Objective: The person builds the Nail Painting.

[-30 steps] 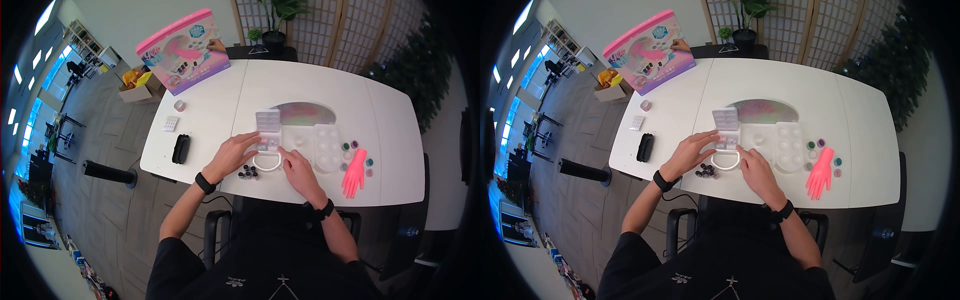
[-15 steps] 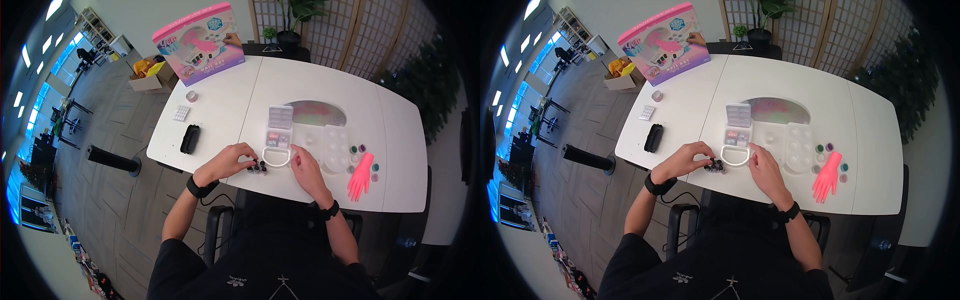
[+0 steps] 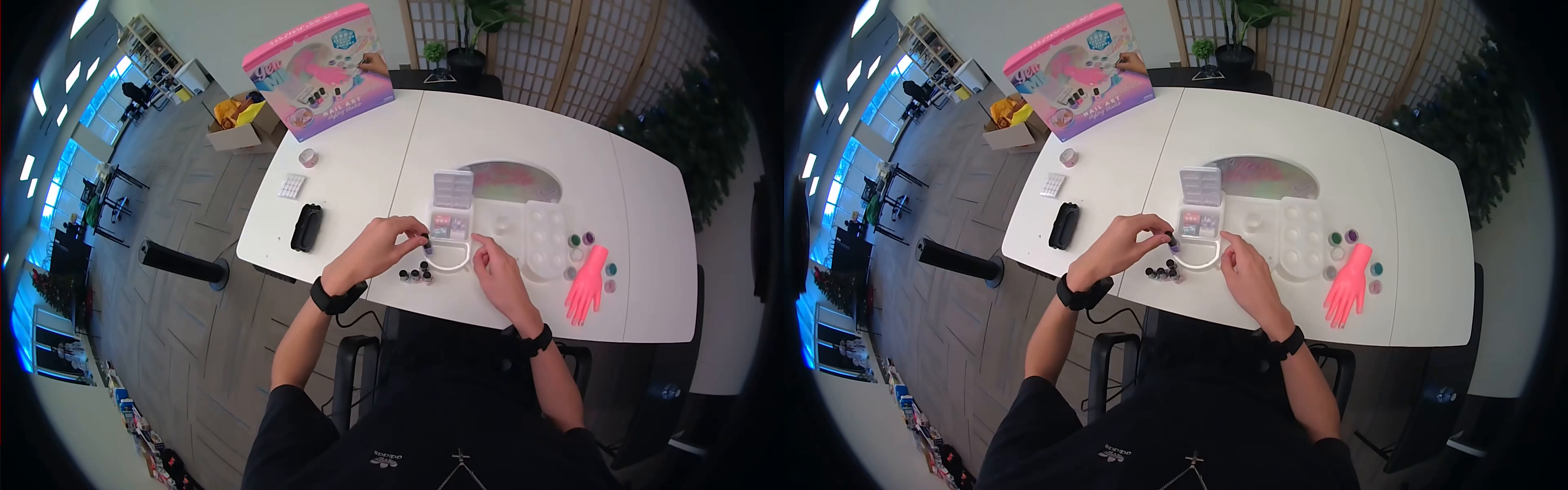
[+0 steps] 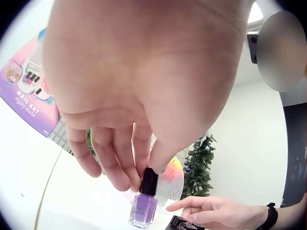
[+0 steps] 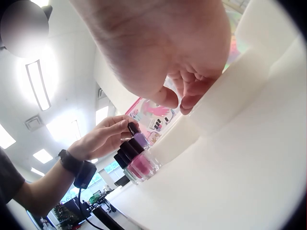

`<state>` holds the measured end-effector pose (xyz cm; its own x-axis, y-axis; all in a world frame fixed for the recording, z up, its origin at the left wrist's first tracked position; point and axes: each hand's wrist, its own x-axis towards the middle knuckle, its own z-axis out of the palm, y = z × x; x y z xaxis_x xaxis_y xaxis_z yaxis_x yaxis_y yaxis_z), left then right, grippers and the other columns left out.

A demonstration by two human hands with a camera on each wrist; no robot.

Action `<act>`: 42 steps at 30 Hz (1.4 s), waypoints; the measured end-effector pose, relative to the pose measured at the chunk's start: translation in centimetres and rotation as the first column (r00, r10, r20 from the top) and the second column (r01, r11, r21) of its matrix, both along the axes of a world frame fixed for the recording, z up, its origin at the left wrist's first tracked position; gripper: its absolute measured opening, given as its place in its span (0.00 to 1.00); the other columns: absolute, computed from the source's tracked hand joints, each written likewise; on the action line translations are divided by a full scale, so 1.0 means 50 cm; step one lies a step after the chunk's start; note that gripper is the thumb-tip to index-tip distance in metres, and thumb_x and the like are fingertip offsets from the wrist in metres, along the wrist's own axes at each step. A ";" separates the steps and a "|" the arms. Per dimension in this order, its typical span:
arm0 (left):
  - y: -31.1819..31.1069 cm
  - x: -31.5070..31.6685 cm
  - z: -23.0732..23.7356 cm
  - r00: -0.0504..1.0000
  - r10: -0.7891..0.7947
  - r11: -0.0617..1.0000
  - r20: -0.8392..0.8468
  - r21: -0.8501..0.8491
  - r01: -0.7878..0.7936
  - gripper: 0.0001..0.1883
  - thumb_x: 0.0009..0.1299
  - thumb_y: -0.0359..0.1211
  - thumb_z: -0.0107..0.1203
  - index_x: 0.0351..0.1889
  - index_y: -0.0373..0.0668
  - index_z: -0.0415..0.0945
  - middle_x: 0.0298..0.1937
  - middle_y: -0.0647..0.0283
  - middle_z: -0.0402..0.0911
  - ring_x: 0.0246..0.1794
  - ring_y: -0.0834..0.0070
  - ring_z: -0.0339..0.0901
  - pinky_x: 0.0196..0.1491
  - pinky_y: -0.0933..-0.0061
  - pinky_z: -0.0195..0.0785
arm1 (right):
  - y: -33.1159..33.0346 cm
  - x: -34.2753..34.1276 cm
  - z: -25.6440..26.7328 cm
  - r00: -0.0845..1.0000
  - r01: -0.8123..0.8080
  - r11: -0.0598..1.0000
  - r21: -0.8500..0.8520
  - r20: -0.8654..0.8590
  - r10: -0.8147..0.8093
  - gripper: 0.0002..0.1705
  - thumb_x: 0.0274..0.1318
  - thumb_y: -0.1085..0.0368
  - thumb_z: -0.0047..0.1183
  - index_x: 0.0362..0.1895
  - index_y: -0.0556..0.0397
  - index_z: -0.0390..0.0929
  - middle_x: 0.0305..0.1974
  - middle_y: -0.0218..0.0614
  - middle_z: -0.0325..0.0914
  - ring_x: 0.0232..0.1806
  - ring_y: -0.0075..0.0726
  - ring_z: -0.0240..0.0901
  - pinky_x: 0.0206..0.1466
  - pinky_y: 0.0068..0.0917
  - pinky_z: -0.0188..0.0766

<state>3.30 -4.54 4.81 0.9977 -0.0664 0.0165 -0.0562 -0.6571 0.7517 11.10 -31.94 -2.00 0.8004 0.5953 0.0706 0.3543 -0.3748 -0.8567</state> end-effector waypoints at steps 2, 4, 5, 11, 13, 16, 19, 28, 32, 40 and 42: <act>-0.008 0.013 -0.007 1.000 -0.025 1.000 -0.001 0.004 0.025 0.13 0.82 0.32 0.64 0.59 0.36 0.87 0.52 0.52 0.93 0.52 0.59 0.91 0.59 0.59 0.82 | 0.000 0.001 0.001 1.000 0.003 1.000 -0.001 -0.017 -0.003 0.24 0.76 0.72 0.55 0.72 0.57 0.76 0.44 0.47 0.84 0.44 0.49 0.85 0.51 0.43 0.82; -0.010 0.020 -0.018 0.998 -0.058 0.998 -0.006 0.037 0.058 0.13 0.81 0.31 0.64 0.59 0.37 0.88 0.53 0.52 0.93 0.53 0.58 0.90 0.60 0.58 0.81 | -0.003 0.001 -0.004 1.000 -0.003 1.000 0.015 -0.023 0.003 0.24 0.76 0.72 0.55 0.72 0.57 0.75 0.44 0.47 0.84 0.44 0.49 0.86 0.51 0.43 0.82; -0.010 0.027 -0.021 0.997 -0.078 0.995 -0.007 0.055 0.078 0.12 0.81 0.31 0.64 0.58 0.37 0.88 0.53 0.52 0.93 0.54 0.58 0.90 0.61 0.58 0.81 | -0.003 0.003 -0.004 1.000 -0.003 1.000 0.026 -0.023 0.003 0.24 0.76 0.72 0.55 0.72 0.57 0.75 0.45 0.48 0.84 0.44 0.49 0.86 0.51 0.43 0.83; -0.013 0.037 -0.030 0.988 -0.154 0.984 -0.030 0.089 0.156 0.13 0.80 0.28 0.63 0.60 0.39 0.86 0.57 0.53 0.90 0.58 0.56 0.87 0.65 0.56 0.79 | -0.004 0.004 0.001 0.999 -0.004 1.000 0.016 -0.036 0.004 0.25 0.76 0.72 0.54 0.73 0.58 0.75 0.44 0.48 0.84 0.44 0.50 0.86 0.51 0.43 0.83; -0.013 0.040 -0.038 0.984 -0.177 0.981 0.002 0.084 0.176 0.14 0.79 0.26 0.61 0.61 0.40 0.85 0.58 0.53 0.88 0.60 0.55 0.86 0.67 0.56 0.78 | -0.004 0.002 0.002 0.999 0.002 1.000 0.013 -0.048 -0.001 0.25 0.76 0.72 0.54 0.73 0.58 0.75 0.44 0.48 0.84 0.44 0.50 0.86 0.50 0.43 0.83; -0.016 0.042 -0.033 0.980 -0.200 0.977 0.007 0.077 0.198 0.16 0.78 0.23 0.58 0.62 0.40 0.84 0.60 0.54 0.86 0.63 0.55 0.84 0.68 0.56 0.76 | -0.005 0.005 0.003 0.999 -0.010 1.000 0.020 -0.041 0.011 0.24 0.76 0.72 0.54 0.73 0.58 0.75 0.44 0.48 0.84 0.43 0.50 0.86 0.49 0.43 0.83; -0.018 0.042 -0.034 0.975 -0.221 0.974 -0.016 0.055 0.222 0.18 0.77 0.21 0.55 0.62 0.40 0.84 0.60 0.54 0.84 0.63 0.55 0.83 0.68 0.57 0.76 | -0.007 0.006 -0.015 1.000 -0.008 0.999 0.046 -0.011 0.009 0.24 0.76 0.72 0.55 0.73 0.57 0.75 0.42 0.43 0.84 0.39 0.43 0.83 0.46 0.39 0.80; -0.033 0.044 -0.019 0.991 -0.128 0.992 -0.035 0.016 0.128 0.11 0.77 0.27 0.63 0.54 0.39 0.87 0.57 0.53 0.84 0.56 0.55 0.86 0.60 0.58 0.79 | -0.007 0.005 -0.017 1.000 0.008 0.998 0.064 0.001 -0.008 0.24 0.76 0.72 0.55 0.73 0.56 0.75 0.41 0.40 0.85 0.38 0.40 0.82 0.45 0.36 0.79; -0.026 0.050 -0.026 0.994 -0.110 0.989 -0.003 0.097 0.110 0.13 0.77 0.34 0.71 0.56 0.41 0.89 0.52 0.58 0.88 0.49 0.62 0.86 0.57 0.63 0.81 | -0.007 0.003 -0.020 1.000 0.014 0.998 0.055 0.013 -0.015 0.24 0.76 0.72 0.55 0.73 0.56 0.76 0.41 0.40 0.85 0.38 0.40 0.83 0.45 0.36 0.79; -0.026 0.040 -0.016 0.987 -0.157 0.986 -0.012 0.053 0.158 0.15 0.75 0.23 0.67 0.58 0.42 0.88 0.57 0.59 0.91 0.56 0.60 0.87 0.61 0.60 0.81 | -0.008 0.002 -0.009 1.000 -0.007 0.999 0.039 -0.024 0.008 0.25 0.75 0.73 0.55 0.72 0.58 0.75 0.44 0.48 0.85 0.43 0.51 0.86 0.50 0.44 0.82; -0.027 0.039 -0.014 0.986 -0.168 0.984 -0.001 0.054 0.168 0.16 0.75 0.22 0.66 0.59 0.42 0.88 0.58 0.59 0.91 0.58 0.60 0.87 0.61 0.60 0.81 | -0.008 0.003 -0.007 1.000 -0.005 0.999 0.047 -0.030 0.007 0.24 0.75 0.73 0.55 0.72 0.58 0.75 0.43 0.48 0.85 0.43 0.51 0.86 0.50 0.44 0.82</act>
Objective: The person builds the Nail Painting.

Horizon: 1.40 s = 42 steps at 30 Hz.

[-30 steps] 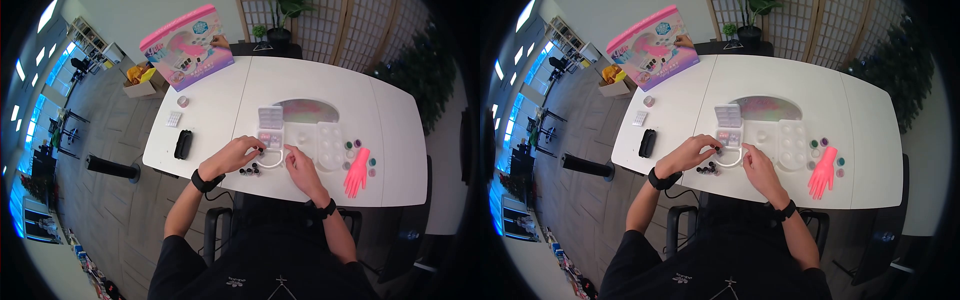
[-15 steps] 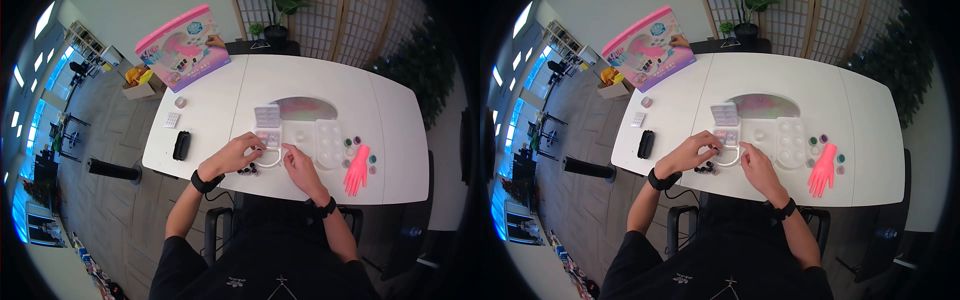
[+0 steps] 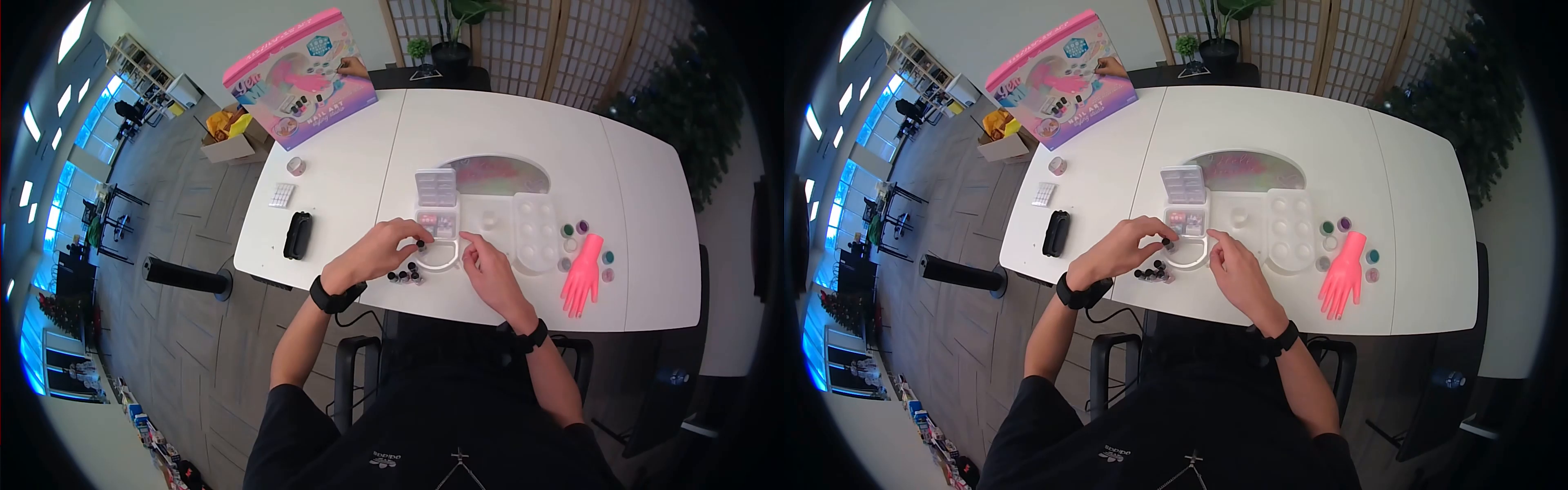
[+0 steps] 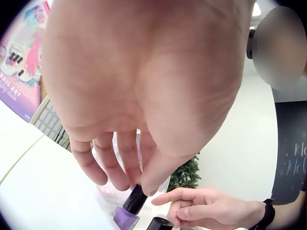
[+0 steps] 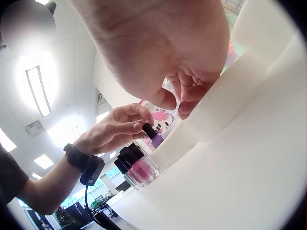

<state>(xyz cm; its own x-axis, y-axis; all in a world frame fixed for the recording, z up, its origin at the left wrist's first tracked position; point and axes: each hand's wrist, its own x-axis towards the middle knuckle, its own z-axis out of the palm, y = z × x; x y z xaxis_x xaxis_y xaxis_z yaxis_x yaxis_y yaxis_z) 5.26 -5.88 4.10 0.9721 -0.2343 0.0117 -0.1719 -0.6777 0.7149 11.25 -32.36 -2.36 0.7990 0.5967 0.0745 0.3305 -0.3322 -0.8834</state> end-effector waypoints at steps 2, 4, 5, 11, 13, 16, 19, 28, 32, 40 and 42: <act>0.003 -0.002 -0.009 0.999 -0.016 1.000 0.048 0.000 0.016 0.16 0.75 0.22 0.65 0.59 0.42 0.87 0.58 0.60 0.91 0.58 0.61 0.87 0.62 0.60 0.81 | 0.000 -0.001 0.002 1.000 0.002 1.000 0.000 -0.007 -0.002 0.24 0.75 0.73 0.55 0.72 0.58 0.75 0.43 0.48 0.85 0.43 0.51 0.86 0.50 0.44 0.82; 0.001 -0.003 -0.007 1.000 0.011 1.000 0.022 -0.023 -0.010 0.15 0.76 0.24 0.66 0.59 0.41 0.87 0.58 0.60 0.91 0.58 0.62 0.87 0.61 0.60 0.81 | -0.001 -0.002 0.002 1.000 -0.001 1.000 -0.001 0.001 0.001 0.24 0.75 0.73 0.55 0.72 0.58 0.75 0.43 0.48 0.85 0.43 0.51 0.86 0.49 0.44 0.82; 0.001 -0.002 -0.004 1.000 0.024 0.999 0.010 -0.034 -0.024 0.14 0.76 0.24 0.66 0.59 0.41 0.87 0.58 0.60 0.90 0.58 0.62 0.87 0.61 0.60 0.81 | 0.000 0.000 0.002 1.000 -0.003 1.000 -0.002 0.006 0.003 0.25 0.75 0.73 0.55 0.72 0.57 0.75 0.43 0.48 0.85 0.43 0.51 0.87 0.49 0.44 0.82; -0.001 -0.014 0.014 0.996 0.083 0.997 0.045 0.006 -0.083 0.09 0.78 0.29 0.66 0.53 0.39 0.88 0.49 0.58 0.89 0.49 0.64 0.87 0.55 0.62 0.81 | -0.001 -0.001 0.004 0.999 0.014 0.998 0.055 -0.045 -0.012 0.23 0.76 0.73 0.55 0.72 0.56 0.77 0.42 0.43 0.86 0.41 0.43 0.86 0.47 0.39 0.82; 0.002 -0.029 0.021 0.995 0.097 0.995 0.029 0.026 -0.098 0.08 0.78 0.31 0.67 0.52 0.39 0.88 0.46 0.57 0.88 0.47 0.64 0.87 0.53 0.62 0.80 | -0.003 -0.002 0.002 0.999 0.023 0.995 0.101 -0.043 -0.019 0.22 0.76 0.73 0.55 0.71 0.56 0.77 0.41 0.41 0.85 0.40 0.39 0.84 0.46 0.36 0.81; 0.004 -0.051 0.022 0.995 0.099 0.994 0.014 0.051 -0.099 0.09 0.78 0.34 0.68 0.50 0.39 0.88 0.43 0.57 0.87 0.44 0.63 0.86 0.50 0.62 0.79 | -0.010 -0.006 0.006 0.999 0.041 0.990 0.131 -0.025 -0.038 0.20 0.77 0.72 0.55 0.69 0.56 0.79 0.40 0.39 0.85 0.39 0.35 0.82 0.45 0.32 0.80; 0.002 -0.072 0.011 0.996 0.092 0.992 0.002 0.090 -0.092 0.11 0.78 0.36 0.69 0.48 0.38 0.89 0.42 0.57 0.86 0.43 0.62 0.85 0.49 0.61 0.78 | -0.014 -0.024 0.027 0.999 0.041 0.995 0.094 -0.030 -0.039 0.18 0.77 0.72 0.56 0.66 0.56 0.81 0.40 0.39 0.85 0.39 0.34 0.82 0.44 0.32 0.79; 0.012 -0.065 -0.024 0.998 0.055 0.982 0.010 0.180 -0.056 0.11 0.78 0.36 0.68 0.49 0.38 0.90 0.42 0.55 0.87 0.42 0.58 0.86 0.48 0.58 0.79 | 0.022 -0.077 0.050 0.988 -0.146 0.988 0.039 -0.047 0.148 0.12 0.77 0.68 0.59 0.59 0.56 0.82 0.44 0.43 0.87 0.45 0.43 0.88 0.50 0.39 0.83; 0.020 -0.071 -0.020 0.997 0.077 0.981 0.029 0.176 -0.081 0.10 0.80 0.34 0.66 0.49 0.37 0.90 0.43 0.55 0.87 0.42 0.58 0.87 0.48 0.58 0.79 | 0.030 -0.085 0.046 0.986 -0.166 0.986 0.012 -0.020 0.166 0.12 0.77 0.67 0.58 0.59 0.56 0.82 0.44 0.43 0.86 0.46 0.44 0.88 0.51 0.39 0.83; 0.030 -0.081 0.011 0.986 0.155 0.979 0.059 0.127 -0.162 0.10 0.82 0.33 0.63 0.52 0.35 0.87 0.46 0.52 0.87 0.46 0.57 0.87 0.51 0.59 0.80 | 0.039 -0.085 0.042 0.984 -0.177 0.984 -0.011 0.028 0.178 0.13 0.77 0.67 0.58 0.60 0.57 0.82 0.44 0.43 0.85 0.45 0.45 0.87 0.51 0.40 0.84; 0.034 -0.077 0.015 0.984 0.152 0.980 0.094 0.117 -0.163 0.10 0.83 0.33 0.63 0.53 0.35 0.86 0.47 0.52 0.86 0.46 0.57 0.87 0.51 0.60 0.79 | 0.045 -0.087 0.035 0.986 -0.160 0.987 0.015 0.050 0.159 0.13 0.77 0.67 0.58 0.60 0.56 0.82 0.44 0.43 0.84 0.44 0.45 0.86 0.51 0.40 0.84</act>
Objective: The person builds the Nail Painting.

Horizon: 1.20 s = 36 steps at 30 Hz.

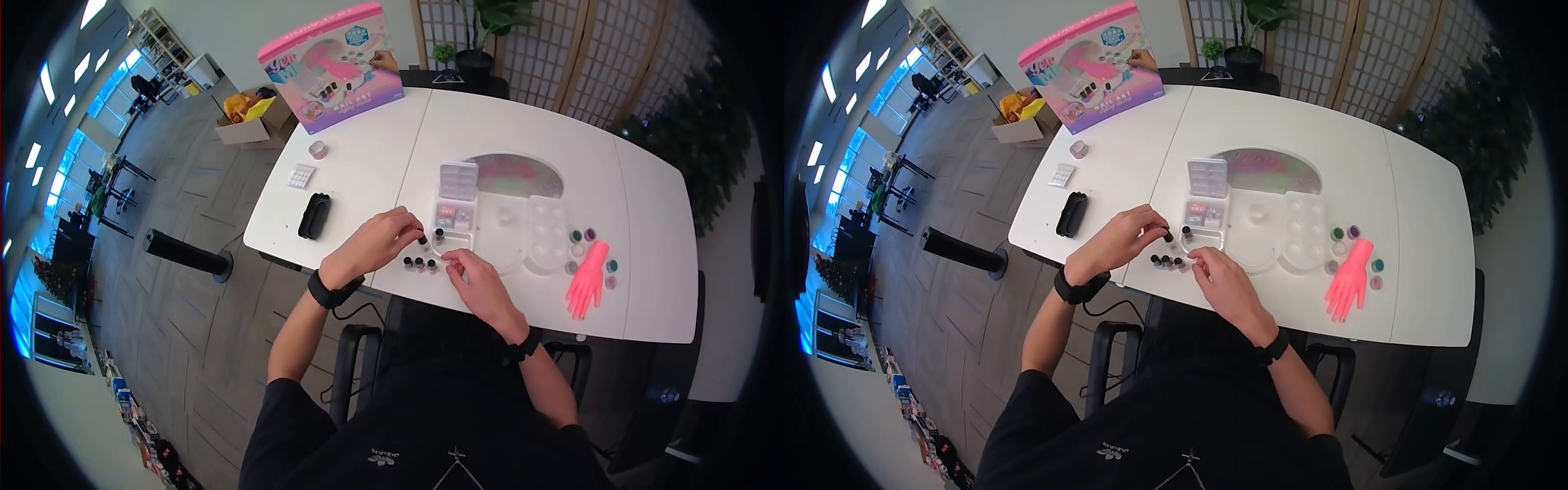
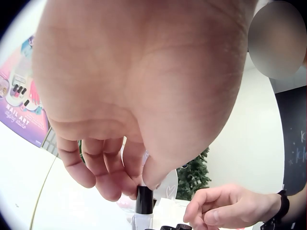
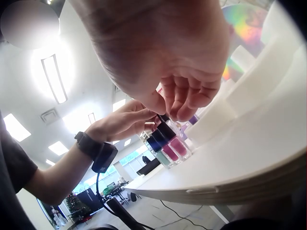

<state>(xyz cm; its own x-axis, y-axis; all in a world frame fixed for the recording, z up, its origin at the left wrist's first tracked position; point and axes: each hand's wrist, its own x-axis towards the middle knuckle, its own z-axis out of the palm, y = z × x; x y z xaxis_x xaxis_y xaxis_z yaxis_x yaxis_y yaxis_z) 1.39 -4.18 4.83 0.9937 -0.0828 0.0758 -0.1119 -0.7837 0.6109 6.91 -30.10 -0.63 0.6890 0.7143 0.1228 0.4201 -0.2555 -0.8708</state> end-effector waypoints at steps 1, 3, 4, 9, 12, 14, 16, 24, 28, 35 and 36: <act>0.000 0.001 -0.001 1.000 -0.010 1.000 0.018 -0.001 0.010 0.10 0.83 0.33 0.62 0.54 0.35 0.86 0.48 0.52 0.86 0.46 0.57 0.87 0.51 0.60 0.79 | 0.000 -0.003 -0.005 1.000 0.010 1.000 0.012 0.005 -0.010 0.13 0.77 0.67 0.58 0.60 0.56 0.82 0.43 0.43 0.84 0.44 0.45 0.86 0.51 0.41 0.83; -0.005 0.000 0.002 1.000 -0.024 0.999 0.020 -0.021 0.024 0.10 0.83 0.33 0.62 0.54 0.36 0.86 0.48 0.53 0.85 0.46 0.57 0.87 0.51 0.60 0.79 | -0.001 0.000 -0.009 0.999 0.030 0.999 0.011 -0.014 -0.030 0.14 0.77 0.67 0.59 0.61 0.56 0.82 0.45 0.43 0.84 0.44 0.45 0.85 0.52 0.41 0.83; -0.014 -0.001 0.014 1.000 -0.028 0.999 0.007 -0.040 0.028 0.10 0.84 0.33 0.62 0.55 0.36 0.85 0.48 0.53 0.85 0.46 0.57 0.86 0.51 0.59 0.79 | 0.001 0.003 -0.008 0.999 0.039 0.999 0.011 -0.021 -0.039 0.14 0.77 0.67 0.59 0.61 0.56 0.82 0.46 0.43 0.84 0.44 0.45 0.85 0.52 0.41 0.83; -0.053 0.003 0.038 0.996 -0.086 0.994 -0.037 -0.065 0.084 0.11 0.84 0.33 0.61 0.55 0.36 0.85 0.47 0.54 0.83 0.45 0.58 0.86 0.51 0.58 0.78 | 0.005 0.008 0.016 0.999 0.048 0.998 0.042 0.016 -0.049 0.18 0.76 0.66 0.62 0.64 0.58 0.80 0.52 0.43 0.83 0.45 0.43 0.84 0.53 0.41 0.82; -0.064 0.006 0.035 0.993 -0.116 0.991 -0.015 -0.062 0.115 0.11 0.84 0.34 0.61 0.55 0.36 0.85 0.47 0.54 0.83 0.45 0.55 0.85 0.51 0.56 0.78 | 0.007 0.013 0.010 1.000 0.026 0.999 0.045 -0.002 -0.026 0.19 0.75 0.66 0.62 0.65 0.58 0.80 0.52 0.43 0.83 0.45 0.43 0.83 0.53 0.40 0.82; -0.068 0.004 0.036 0.993 -0.120 0.991 -0.004 -0.063 0.119 0.11 0.83 0.34 0.61 0.54 0.37 0.85 0.48 0.53 0.84 0.45 0.51 0.85 0.51 0.53 0.79 | 0.006 0.013 0.006 0.999 0.034 0.999 0.039 0.012 -0.035 0.19 0.75 0.66 0.62 0.65 0.58 0.80 0.52 0.43 0.83 0.45 0.43 0.84 0.53 0.40 0.82; -0.061 0.000 0.035 0.994 -0.102 0.994 0.043 -0.034 0.104 0.11 0.83 0.34 0.61 0.54 0.37 0.85 0.48 0.53 0.84 0.46 0.51 0.85 0.51 0.53 0.79 | 0.004 0.010 0.004 0.996 0.065 0.997 0.036 0.051 -0.067 0.19 0.75 0.66 0.62 0.65 0.58 0.80 0.52 0.43 0.83 0.45 0.44 0.84 0.52 0.40 0.82; 0.004 -0.007 -0.006 0.999 0.024 0.997 -0.023 0.069 -0.022 0.10 0.81 0.32 0.64 0.55 0.37 0.86 0.48 0.54 0.85 0.46 0.58 0.88 0.51 0.57 0.80 | 0.013 0.002 -0.013 1.000 -0.027 0.998 -0.059 0.011 0.027 0.19 0.76 0.63 0.62 0.64 0.55 0.80 0.50 0.43 0.82 0.47 0.48 0.85 0.53 0.44 0.82; 0.011 -0.006 -0.048 1.000 0.007 0.996 -0.030 0.084 -0.005 0.11 0.81 0.34 0.64 0.54 0.37 0.86 0.47 0.54 0.85 0.45 0.58 0.88 0.51 0.57 0.80 | 0.026 -0.006 -0.013 0.992 -0.051 0.999 0.010 0.120 0.049 0.17 0.77 0.62 0.62 0.63 0.55 0.81 0.51 0.42 0.82 0.48 0.52 0.86 0.52 0.46 0.82; 0.018 0.003 -0.050 0.997 0.003 0.999 -0.071 0.047 0.000 0.11 0.81 0.34 0.65 0.53 0.35 0.87 0.47 0.53 0.86 0.45 0.58 0.88 0.51 0.58 0.80 | 0.036 -0.001 -0.034 0.992 -0.071 0.996 -0.051 0.102 0.076 0.13 0.77 0.62 0.62 0.57 0.56 0.83 0.51 0.42 0.83 0.47 0.53 0.87 0.50 0.45 0.83; 0.018 0.000 -0.051 0.997 0.003 0.999 -0.077 0.038 0.000 0.11 0.81 0.34 0.65 0.53 0.35 0.87 0.47 0.53 0.87 0.45 0.58 0.88 0.51 0.58 0.80 | 0.037 -0.001 -0.030 0.994 -0.066 0.997 -0.041 0.079 0.069 0.13 0.77 0.62 0.62 0.56 0.57 0.83 0.51 0.42 0.83 0.46 0.53 0.88 0.50 0.44 0.83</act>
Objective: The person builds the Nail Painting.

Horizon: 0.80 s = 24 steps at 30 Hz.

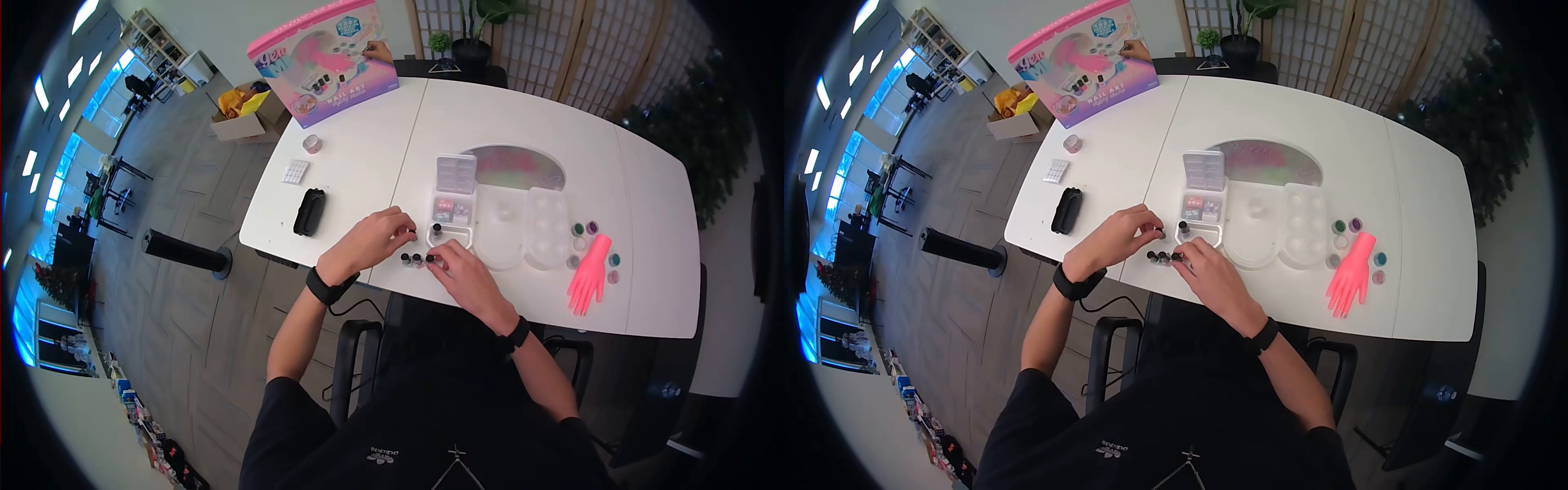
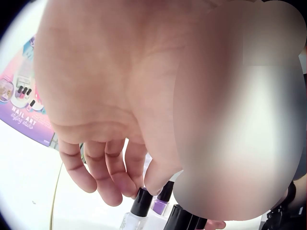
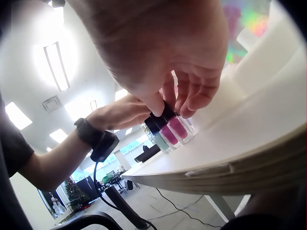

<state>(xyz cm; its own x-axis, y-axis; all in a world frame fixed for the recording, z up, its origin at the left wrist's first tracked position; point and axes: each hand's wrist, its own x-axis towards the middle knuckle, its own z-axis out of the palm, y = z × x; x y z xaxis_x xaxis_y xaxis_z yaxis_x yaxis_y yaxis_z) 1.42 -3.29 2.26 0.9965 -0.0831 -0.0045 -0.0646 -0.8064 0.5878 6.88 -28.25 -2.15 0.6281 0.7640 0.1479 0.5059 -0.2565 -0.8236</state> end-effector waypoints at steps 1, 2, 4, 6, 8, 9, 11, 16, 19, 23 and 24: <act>-0.001 0.001 0.002 1.000 0.000 1.000 -0.002 -0.008 0.000 0.12 0.81 0.34 0.65 0.53 0.35 0.87 0.47 0.53 0.87 0.45 0.58 0.88 0.51 0.58 0.80 | 0.001 0.000 0.004 1.000 0.006 1.000 0.010 -0.019 -0.006 0.13 0.77 0.63 0.62 0.56 0.57 0.83 0.51 0.41 0.83 0.46 0.53 0.88 0.50 0.44 0.84; 0.000 0.002 0.004 1.000 0.000 1.000 0.000 -0.015 0.000 0.12 0.81 0.34 0.65 0.53 0.35 0.87 0.47 0.53 0.87 0.44 0.59 0.88 0.51 0.58 0.81 | -0.001 0.001 0.005 0.999 0.014 0.999 0.045 -0.038 -0.012 0.13 0.77 0.63 0.62 0.57 0.58 0.83 0.50 0.41 0.84 0.45 0.50 0.89 0.49 0.42 0.85; 0.006 0.005 0.000 1.000 -0.009 1.000 -0.012 0.001 0.009 0.12 0.81 0.35 0.65 0.54 0.35 0.87 0.47 0.53 0.88 0.44 0.59 0.88 0.51 0.59 0.81 | -0.003 0.011 0.008 0.987 0.042 0.998 0.054 -0.158 -0.032 0.14 0.77 0.64 0.62 0.58 0.59 0.83 0.50 0.41 0.86 0.46 0.44 0.89 0.49 0.38 0.84; 0.006 0.006 -0.001 1.000 0.009 1.000 -0.026 0.003 -0.009 0.13 0.81 0.35 0.65 0.55 0.35 0.87 0.47 0.53 0.88 0.44 0.59 0.88 0.51 0.59 0.81 | -0.013 0.021 0.006 0.960 0.076 0.995 0.072 -0.274 -0.054 0.14 0.77 0.64 0.61 0.59 0.59 0.83 0.50 0.40 0.87 0.47 0.38 0.89 0.50 0.35 0.84; 0.001 0.002 0.015 0.997 0.059 0.998 -0.039 -0.006 -0.060 0.14 0.81 0.36 0.65 0.55 0.36 0.87 0.47 0.54 0.87 0.44 0.58 0.88 0.51 0.60 0.81 | -0.028 0.040 0.008 0.923 0.115 0.988 0.098 -0.379 -0.070 0.14 0.79 0.64 0.60 0.59 0.60 0.83 0.49 0.39 0.89 0.48 0.32 0.88 0.49 0.32 0.83; -0.003 0.001 0.028 0.997 0.071 0.997 -0.017 0.015 -0.071 0.14 0.81 0.37 0.66 0.56 0.37 0.87 0.47 0.54 0.87 0.45 0.59 0.87 0.51 0.60 0.81 | -0.034 0.051 0.001 0.895 0.133 0.983 0.130 -0.441 -0.063 0.14 0.80 0.63 0.59 0.60 0.59 0.83 0.50 0.38 0.89 0.49 0.31 0.88 0.50 0.31 0.82; -0.019 -0.014 0.052 0.995 0.096 0.994 0.023 0.055 -0.097 0.14 0.81 0.38 0.66 0.56 0.39 0.87 0.46 0.55 0.86 0.45 0.59 0.87 0.51 0.60 0.81 | -0.046 0.071 -0.016 0.827 0.174 0.967 0.186 -0.561 -0.041 0.14 0.82 0.62 0.58 0.60 0.58 0.83 0.51 0.36 0.90 0.50 0.28 0.87 0.50 0.30 0.81; -0.047 -0.044 0.053 0.999 -0.014 0.996 0.048 0.090 0.010 0.14 0.77 0.39 0.71 0.55 0.42 0.89 0.46 0.57 0.85 0.49 0.60 0.85 0.52 0.58 0.79 | -0.063 0.090 0.001 0.792 0.216 0.942 0.256 -0.611 -0.016 0.14 0.83 0.61 0.57 0.60 0.59 0.81 0.49 0.34 0.89 0.50 0.26 0.86 0.50 0.28 0.80; -0.048 -0.041 0.031 0.996 -0.062 0.994 0.065 0.093 0.056 0.13 0.74 0.37 0.73 0.51 0.42 0.90 0.45 0.57 0.84 0.48 0.58 0.84 0.53 0.57 0.78 | -0.067 0.091 0.002 0.792 0.226 0.938 0.264 -0.611 -0.019 0.13 0.83 0.61 0.57 0.58 0.59 0.80 0.47 0.34 0.88 0.48 0.25 0.85 0.48 0.27 0.80; -0.051 -0.038 0.024 0.991 -0.099 0.987 0.088 0.136 0.086 0.12 0.74 0.37 0.72 0.49 0.42 0.90 0.43 0.57 0.84 0.46 0.56 0.83 0.54 0.56 0.77 | -0.070 0.087 0.004 0.781 0.243 0.934 0.261 -0.624 -0.029 0.12 0.83 0.61 0.58 0.53 0.58 0.80 0.44 0.34 0.88 0.45 0.24 0.85 0.46 0.25 0.80; -0.052 -0.038 0.026 0.990 -0.103 0.985 0.098 0.151 0.087 0.12 0.74 0.37 0.72 0.49 0.41 0.90 0.43 0.57 0.84 0.46 0.56 0.83 0.54 0.56 0.77 | -0.070 0.087 0.007 0.777 0.247 0.934 0.260 -0.628 -0.031 0.12 0.83 0.61 0.58 0.52 0.58 0.80 0.44 0.33 0.88 0.44 0.24 0.85 0.46 0.24 0.80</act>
<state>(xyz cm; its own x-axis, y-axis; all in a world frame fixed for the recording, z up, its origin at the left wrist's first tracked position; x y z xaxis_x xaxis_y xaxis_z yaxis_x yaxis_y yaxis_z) -0.48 -5.91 3.56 0.9797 -0.1837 0.0802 -0.2000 -0.8704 0.4498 11.21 -31.77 -1.78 0.7623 0.6412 -0.0879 -0.1467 0.0389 -0.9884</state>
